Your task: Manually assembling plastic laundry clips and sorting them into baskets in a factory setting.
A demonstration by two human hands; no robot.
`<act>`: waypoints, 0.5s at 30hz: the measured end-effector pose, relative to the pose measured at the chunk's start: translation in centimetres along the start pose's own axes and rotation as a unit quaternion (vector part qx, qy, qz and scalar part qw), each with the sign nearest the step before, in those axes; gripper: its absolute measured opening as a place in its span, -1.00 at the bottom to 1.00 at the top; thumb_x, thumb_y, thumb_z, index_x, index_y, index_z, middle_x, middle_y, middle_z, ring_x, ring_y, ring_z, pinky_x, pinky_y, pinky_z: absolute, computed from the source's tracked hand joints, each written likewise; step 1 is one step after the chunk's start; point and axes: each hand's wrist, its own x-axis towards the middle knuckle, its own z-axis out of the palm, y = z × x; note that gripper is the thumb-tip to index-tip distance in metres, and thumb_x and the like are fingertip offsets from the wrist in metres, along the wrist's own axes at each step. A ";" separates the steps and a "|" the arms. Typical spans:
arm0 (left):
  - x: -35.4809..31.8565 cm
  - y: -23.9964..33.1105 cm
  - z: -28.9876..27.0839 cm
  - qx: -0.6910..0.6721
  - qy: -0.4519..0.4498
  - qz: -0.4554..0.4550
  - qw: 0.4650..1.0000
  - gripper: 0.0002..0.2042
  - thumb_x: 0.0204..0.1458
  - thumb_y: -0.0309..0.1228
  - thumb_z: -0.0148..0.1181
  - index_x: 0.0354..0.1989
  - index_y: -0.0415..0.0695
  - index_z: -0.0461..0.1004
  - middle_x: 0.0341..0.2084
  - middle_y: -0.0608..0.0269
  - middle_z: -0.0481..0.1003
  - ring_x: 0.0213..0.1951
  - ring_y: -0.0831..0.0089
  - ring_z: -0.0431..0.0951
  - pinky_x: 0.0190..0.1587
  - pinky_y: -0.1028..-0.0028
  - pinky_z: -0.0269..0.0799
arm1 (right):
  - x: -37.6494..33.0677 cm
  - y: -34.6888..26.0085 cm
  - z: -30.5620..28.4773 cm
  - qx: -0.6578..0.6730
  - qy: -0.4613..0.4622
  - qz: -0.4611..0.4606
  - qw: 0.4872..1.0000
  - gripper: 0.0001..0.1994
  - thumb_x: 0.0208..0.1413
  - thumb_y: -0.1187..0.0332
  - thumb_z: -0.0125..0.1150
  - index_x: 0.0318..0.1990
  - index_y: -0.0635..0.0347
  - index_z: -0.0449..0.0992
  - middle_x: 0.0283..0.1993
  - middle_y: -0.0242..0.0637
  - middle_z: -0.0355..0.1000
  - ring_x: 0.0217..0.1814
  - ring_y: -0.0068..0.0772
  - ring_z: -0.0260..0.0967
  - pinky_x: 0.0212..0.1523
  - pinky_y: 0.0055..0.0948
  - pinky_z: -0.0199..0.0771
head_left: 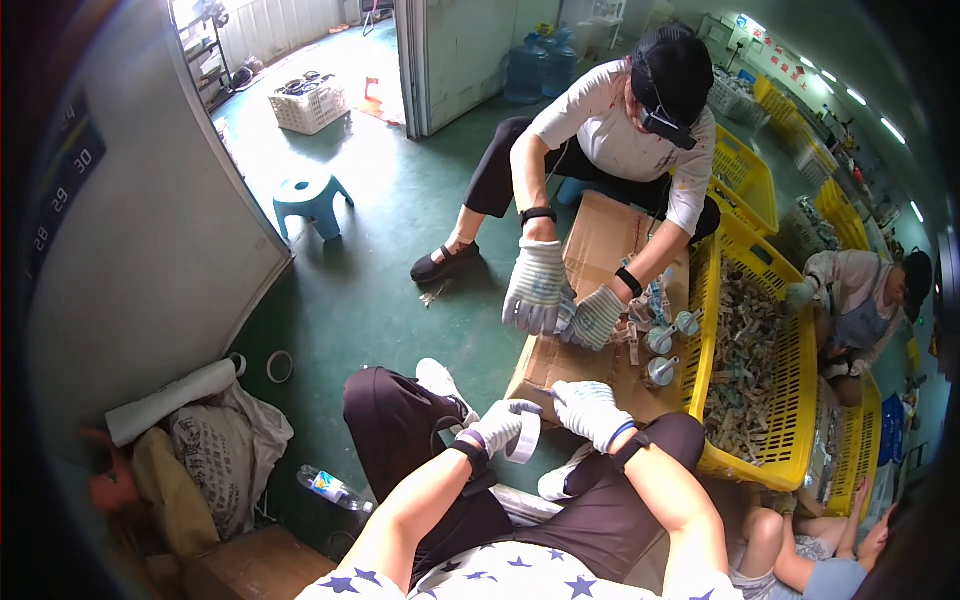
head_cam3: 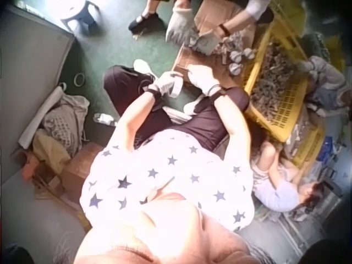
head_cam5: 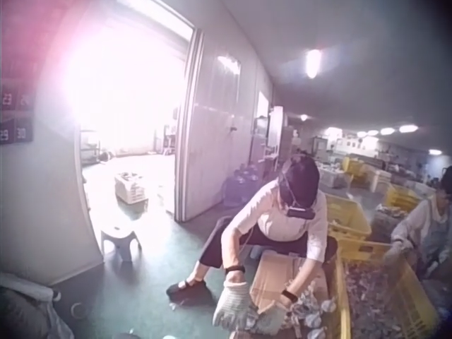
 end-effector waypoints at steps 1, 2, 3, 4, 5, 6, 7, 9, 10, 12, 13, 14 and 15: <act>0.1 -0.2 0.0 0.005 0.006 0.005 1.000 -0.73 -0.02 -0.53 0.26 -0.10 -0.17 0.52 -0.40 0.36 0.52 -0.42 0.56 0.49 -0.33 0.48 0.48 | 0.2 -0.3 0.3 0.000 0.017 -0.027 0.999 -0.84 0.14 0.30 -0.02 -0.29 0.08 0.50 -0.46 -0.15 0.53 -0.45 -0.08 0.51 -0.48 -0.09 0.45; 0.2 -0.1 0.2 0.006 0.005 0.003 1.000 -0.73 -0.02 -0.53 0.26 -0.10 -0.17 0.52 -0.40 0.36 0.52 -0.42 0.56 0.49 -0.33 0.48 0.48 | 0.6 -0.5 0.7 0.001 0.016 -0.025 1.000 -0.84 0.14 0.30 -0.02 -0.29 0.08 0.50 -0.46 -0.15 0.53 -0.45 -0.08 0.51 -0.48 -0.09 0.45; 0.4 0.0 0.3 0.014 0.013 0.003 1.000 -0.75 -0.02 -0.52 0.25 -0.11 -0.16 0.52 -0.41 0.36 0.53 -0.42 0.56 0.49 -0.34 0.48 0.47 | 1.1 -0.7 1.2 -0.034 0.012 -0.023 0.999 -0.82 0.15 0.30 -0.04 -0.29 0.09 0.51 -0.45 -0.16 0.54 -0.44 -0.11 0.52 -0.47 -0.11 0.46; 0.6 0.0 0.4 0.022 0.022 0.002 1.000 -0.76 -0.01 -0.51 0.24 -0.12 -0.16 0.53 -0.41 0.36 0.53 -0.42 0.56 0.49 -0.34 0.48 0.47 | 1.6 -0.7 1.8 -0.068 0.008 -0.020 0.997 -0.80 0.17 0.30 -0.06 -0.29 0.10 0.52 -0.44 -0.18 0.55 -0.43 -0.14 0.53 -0.47 -0.13 0.47; 0.4 0.0 0.4 0.022 0.024 0.001 0.999 -0.76 -0.01 -0.51 0.24 -0.12 -0.16 0.53 -0.41 0.36 0.53 -0.42 0.56 0.49 -0.34 0.48 0.47 | 2.2 -0.9 2.1 -0.091 0.001 -0.029 0.995 -0.78 0.18 0.31 -0.09 -0.26 0.11 0.52 -0.41 -0.20 0.56 -0.40 -0.18 0.55 -0.45 -0.17 0.48; 0.3 -0.1 0.5 0.032 0.025 0.007 0.999 -0.77 0.00 -0.51 0.23 -0.12 -0.16 0.54 -0.42 0.36 0.53 -0.43 0.56 0.49 -0.34 0.49 0.47 | 2.4 -0.7 2.2 -0.089 0.001 -0.029 0.996 -0.78 0.18 0.31 -0.09 -0.26 0.11 0.52 -0.41 -0.20 0.56 -0.40 -0.18 0.55 -0.45 -0.17 0.48; 0.2 -0.2 0.5 0.042 0.026 0.013 0.999 -0.77 0.01 -0.50 0.22 -0.13 -0.16 0.55 -0.43 0.37 0.53 -0.43 0.57 0.49 -0.35 0.49 0.47 | 2.6 -0.5 2.3 -0.092 -0.010 -0.023 0.995 -0.78 0.18 0.30 -0.08 -0.24 0.11 0.53 -0.40 -0.21 0.56 -0.39 -0.20 0.55 -0.44 -0.18 0.48; 0.3 -0.3 0.1 0.035 0.039 0.003 0.999 -0.78 0.02 -0.50 0.22 -0.13 -0.17 0.55 -0.44 0.37 0.53 -0.43 0.57 0.49 -0.35 0.50 0.47 | 2.8 -0.7 2.1 -0.085 -0.012 -0.026 0.996 -0.80 0.16 0.30 -0.05 -0.24 0.08 0.53 -0.41 -0.20 0.56 -0.38 -0.22 0.56 -0.44 -0.19 0.48; 0.4 -0.3 -0.1 0.029 0.048 -0.006 0.998 -0.78 0.02 -0.50 0.21 -0.13 -0.17 0.55 -0.45 0.37 0.53 -0.44 0.57 0.49 -0.34 0.50 0.46 | 2.9 -1.1 2.0 -0.084 -0.011 -0.027 0.996 -0.80 0.16 0.30 -0.05 -0.24 0.08 0.53 -0.41 -0.20 0.56 -0.38 -0.22 0.56 -0.44 -0.19 0.48; 0.3 0.1 -0.1 0.046 0.057 -0.008 0.997 -0.78 0.01 -0.51 0.19 -0.13 -0.19 0.55 -0.44 0.34 0.54 -0.43 0.55 0.50 -0.33 0.49 0.47 | 3.1 -1.8 1.7 -0.094 -0.038 -0.003 0.995 -0.82 0.14 0.32 -0.04 -0.26 0.07 0.53 -0.41 -0.20 0.56 -0.36 -0.22 0.56 -0.42 -0.17 0.48; 0.1 0.3 -0.1 0.079 0.052 -0.021 0.995 -0.77 0.00 -0.52 0.17 -0.14 -0.19 0.56 -0.43 0.33 0.55 -0.42 0.54 0.51 -0.33 0.48 0.47 | 3.2 -1.8 1.9 -0.102 -0.028 -0.006 0.994 -0.83 0.13 0.33 -0.04 -0.28 0.06 0.52 -0.42 -0.21 0.55 -0.38 -0.22 0.56 -0.43 -0.18 0.47; 0.0 0.7 0.1 0.114 0.046 -0.033 0.992 -0.77 -0.01 -0.53 0.15 -0.14 -0.19 0.56 -0.43 0.32 0.55 -0.41 0.52 0.51 -0.32 0.48 0.47 | 3.2 -1.7 2.2 -0.101 -0.025 -0.004 0.995 -0.83 0.13 0.33 -0.04 -0.28 0.06 0.52 -0.42 -0.21 0.55 -0.38 -0.22 0.56 -0.43 -0.18 0.47; 0.1 0.3 0.1 0.110 0.043 -0.049 0.992 -0.74 -0.04 -0.55 0.13 -0.14 -0.19 0.57 -0.41 0.32 0.57 -0.40 0.50 0.52 -0.32 0.47 0.47 | 3.2 -1.5 2.5 -0.107 -0.010 -0.007 0.994 -0.83 0.13 0.33 -0.04 -0.28 0.06 0.51 -0.43 -0.21 0.55 -0.39 -0.22 0.56 -0.43 -0.18 0.47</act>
